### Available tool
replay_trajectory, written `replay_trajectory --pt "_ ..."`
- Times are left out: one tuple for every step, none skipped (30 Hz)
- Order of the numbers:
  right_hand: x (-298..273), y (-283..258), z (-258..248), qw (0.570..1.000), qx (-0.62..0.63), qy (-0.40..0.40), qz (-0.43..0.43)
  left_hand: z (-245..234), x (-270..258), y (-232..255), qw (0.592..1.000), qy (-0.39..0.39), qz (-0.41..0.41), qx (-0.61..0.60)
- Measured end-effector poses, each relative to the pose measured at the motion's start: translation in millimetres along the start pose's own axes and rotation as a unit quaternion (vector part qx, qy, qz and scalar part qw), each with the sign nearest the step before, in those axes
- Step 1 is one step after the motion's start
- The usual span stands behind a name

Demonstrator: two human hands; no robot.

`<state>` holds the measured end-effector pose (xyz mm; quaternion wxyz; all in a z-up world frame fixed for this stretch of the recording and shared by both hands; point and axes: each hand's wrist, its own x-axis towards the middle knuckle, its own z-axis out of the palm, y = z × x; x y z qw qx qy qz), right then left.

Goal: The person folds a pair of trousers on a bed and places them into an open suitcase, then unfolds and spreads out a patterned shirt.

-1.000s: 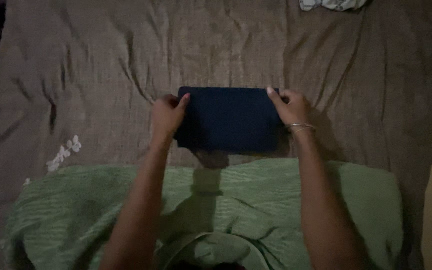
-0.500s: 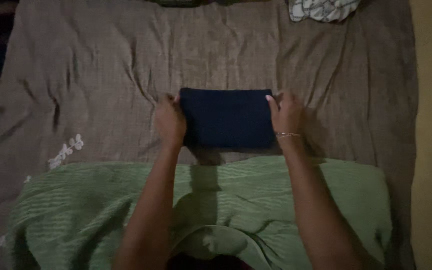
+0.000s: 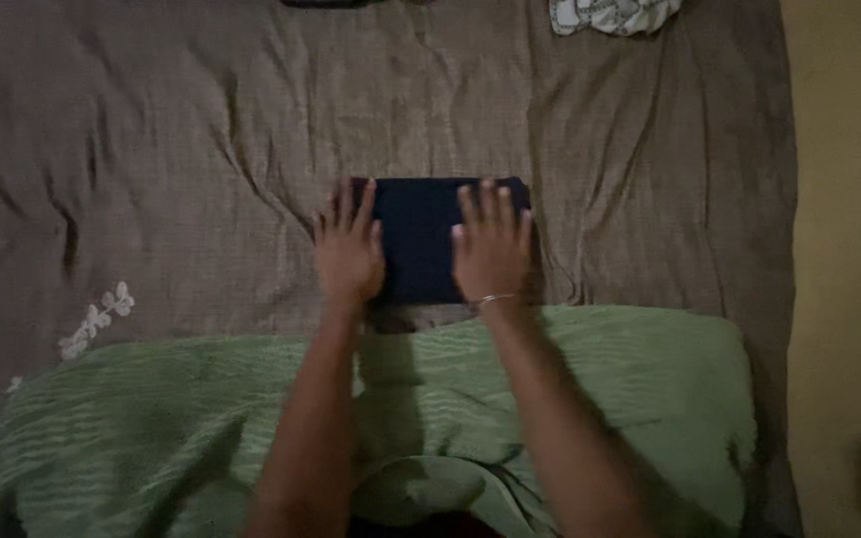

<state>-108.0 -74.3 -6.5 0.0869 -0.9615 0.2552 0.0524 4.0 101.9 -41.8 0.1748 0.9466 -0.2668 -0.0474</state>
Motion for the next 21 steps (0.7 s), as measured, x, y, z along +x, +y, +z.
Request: replay_trajectory --pt "0 14 -3 0.999 0.022 0.007 0.023 -1 -2 -9 1.0 0.001 0.003 -0.018" --pt "2 22 -3 0.998 0.051 0.003 0.032 -3 -5 -18 0.999 0.004 0.005 -0.035" --pt "3 29 -1 0.996 0.08 -0.001 0.041 -4 -7 -23 0.999 0.007 0.008 -0.052" --pt "3 34 2 0.993 0.11 -0.004 0.05 -4 -7 -25 0.998 0.002 0.012 -0.056" --pt "4 36 6 0.994 0.097 0.006 0.045 -4 -7 -26 0.998 -0.003 0.016 -0.059" --pt "5 36 10 0.996 0.084 0.017 0.039 -6 -6 -27 0.998 -0.007 0.02 -0.062" --pt "5 37 11 0.996 0.072 0.028 0.034 -7 -4 -26 0.997 0.001 0.015 -0.075" --pt "3 40 8 0.99 0.124 0.035 0.064 -9 -4 -24 0.996 0.006 0.008 -0.088" --pt "2 43 4 0.979 0.176 0.041 0.094 -11 -3 -22 0.995 0.01 0.002 -0.101" --pt "5 44 -1 0.965 0.227 0.048 0.122 -15 -2 -24 0.989 -0.011 -0.053 -0.138" --pt "7 46 -8 0.941 0.295 -0.009 0.166 -20 -1 -26 0.978 -0.032 -0.107 -0.175" --pt "9 51 -17 0.907 0.359 -0.069 0.208 -24 -1 -28 0.962 -0.055 -0.162 -0.211" --pt "13 55 -23 0.864 0.419 -0.128 0.247 -27 5 -31 0.945 -0.076 -0.191 -0.255" --pt "12 58 -27 0.829 0.47 -0.15 0.263 -30 9 -33 0.923 -0.102 -0.221 -0.297" --pt "14 61 -29 0.79 0.52 -0.172 0.277 -31 9 -35 0.898 -0.127 -0.251 -0.338" --pt "27 64 -32 0.75 0.568 -0.185 0.284 -32 16 -39 0.876 -0.153 -0.265 -0.373" --pt "37 65 -33 0.767 0.53 -0.188 0.309 -32 23 -43 0.851 -0.179 -0.277 -0.408" --pt "41 65 -29 0.781 0.492 -0.192 0.334 -33 26 -48 0.826 -0.205 -0.29 -0.439" --pt "45 67 -27 0.792 0.453 -0.195 0.359 -33 28 -50 0.805 -0.223 -0.311 -0.453" --pt "48 71 -25 0.776 0.47 -0.221 0.358 -34 28 -52 0.782 -0.244 -0.335 -0.465" --pt "53 75 -24 0.759 0.485 -0.247 0.357 -35 30 -53 0.758 -0.265 -0.358 -0.477"
